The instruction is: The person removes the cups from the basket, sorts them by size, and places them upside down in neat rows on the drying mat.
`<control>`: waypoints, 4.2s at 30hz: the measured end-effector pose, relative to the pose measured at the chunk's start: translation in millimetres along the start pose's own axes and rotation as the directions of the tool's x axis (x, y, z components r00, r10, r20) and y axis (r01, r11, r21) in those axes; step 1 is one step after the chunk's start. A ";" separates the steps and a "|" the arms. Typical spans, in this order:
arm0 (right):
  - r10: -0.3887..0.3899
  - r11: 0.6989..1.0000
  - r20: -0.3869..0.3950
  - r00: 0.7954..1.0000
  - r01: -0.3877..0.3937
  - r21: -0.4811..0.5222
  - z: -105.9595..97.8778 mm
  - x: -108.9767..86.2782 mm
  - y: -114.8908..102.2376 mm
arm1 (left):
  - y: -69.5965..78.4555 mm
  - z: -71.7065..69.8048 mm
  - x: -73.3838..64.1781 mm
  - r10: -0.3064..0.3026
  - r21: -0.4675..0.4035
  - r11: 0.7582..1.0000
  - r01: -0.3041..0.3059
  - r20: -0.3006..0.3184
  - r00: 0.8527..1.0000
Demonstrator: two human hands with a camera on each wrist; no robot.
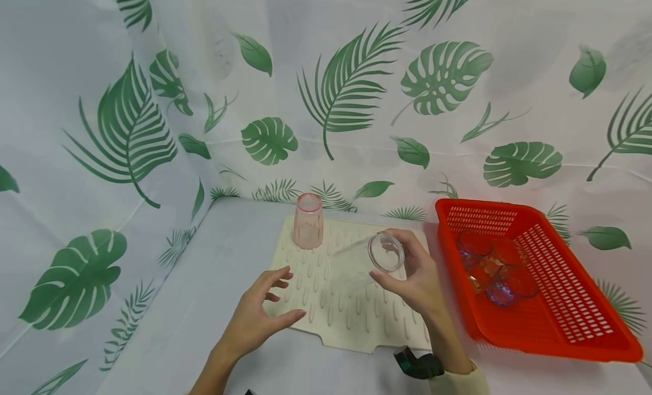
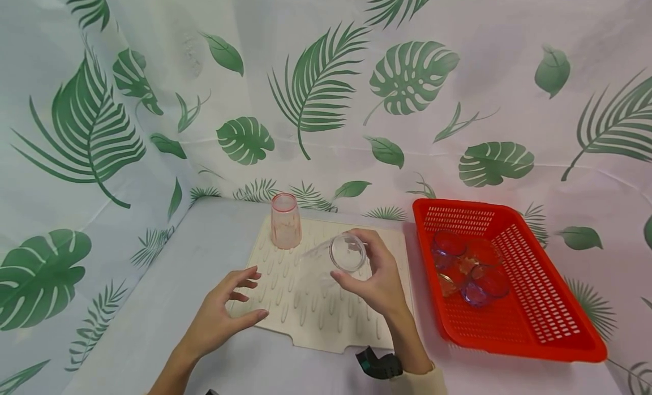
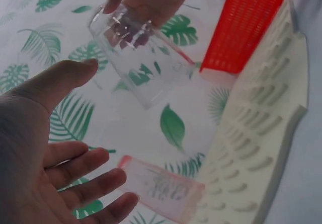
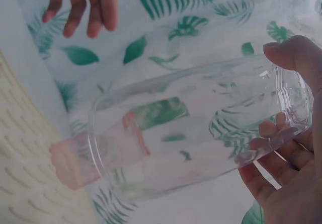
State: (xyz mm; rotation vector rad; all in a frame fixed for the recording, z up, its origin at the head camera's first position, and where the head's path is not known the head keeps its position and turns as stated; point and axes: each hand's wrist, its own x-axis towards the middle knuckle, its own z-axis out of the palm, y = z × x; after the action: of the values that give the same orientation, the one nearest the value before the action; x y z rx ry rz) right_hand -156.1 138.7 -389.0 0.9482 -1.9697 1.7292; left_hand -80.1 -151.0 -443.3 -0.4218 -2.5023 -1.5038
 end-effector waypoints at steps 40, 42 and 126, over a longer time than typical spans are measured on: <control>0.330 0.891 -0.177 0.927 -0.368 -0.266 11.1 35.5 114.7 | -80.5 24.2 -21.0 -0.364 0.457 0.825 0.331 -0.018 0.931; 0.326 0.895 -0.171 0.930 -0.362 -0.260 12.0 37.0 117.3 | -81.3 24.1 -21.5 -0.358 0.460 0.826 0.326 -0.019 0.933; 0.261 0.824 -0.245 0.934 -0.348 -0.448 -31.0 38.6 44.2 | -82.1 20.3 -20.8 -0.284 0.498 0.833 0.242 0.008 0.959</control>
State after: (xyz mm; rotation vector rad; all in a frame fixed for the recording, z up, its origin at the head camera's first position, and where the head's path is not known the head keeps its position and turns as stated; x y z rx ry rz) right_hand -218.8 160.3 -390.2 0.3054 -2.3658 1.2871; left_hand -88.6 -172.5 -527.2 -0.0504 -2.9719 -0.8601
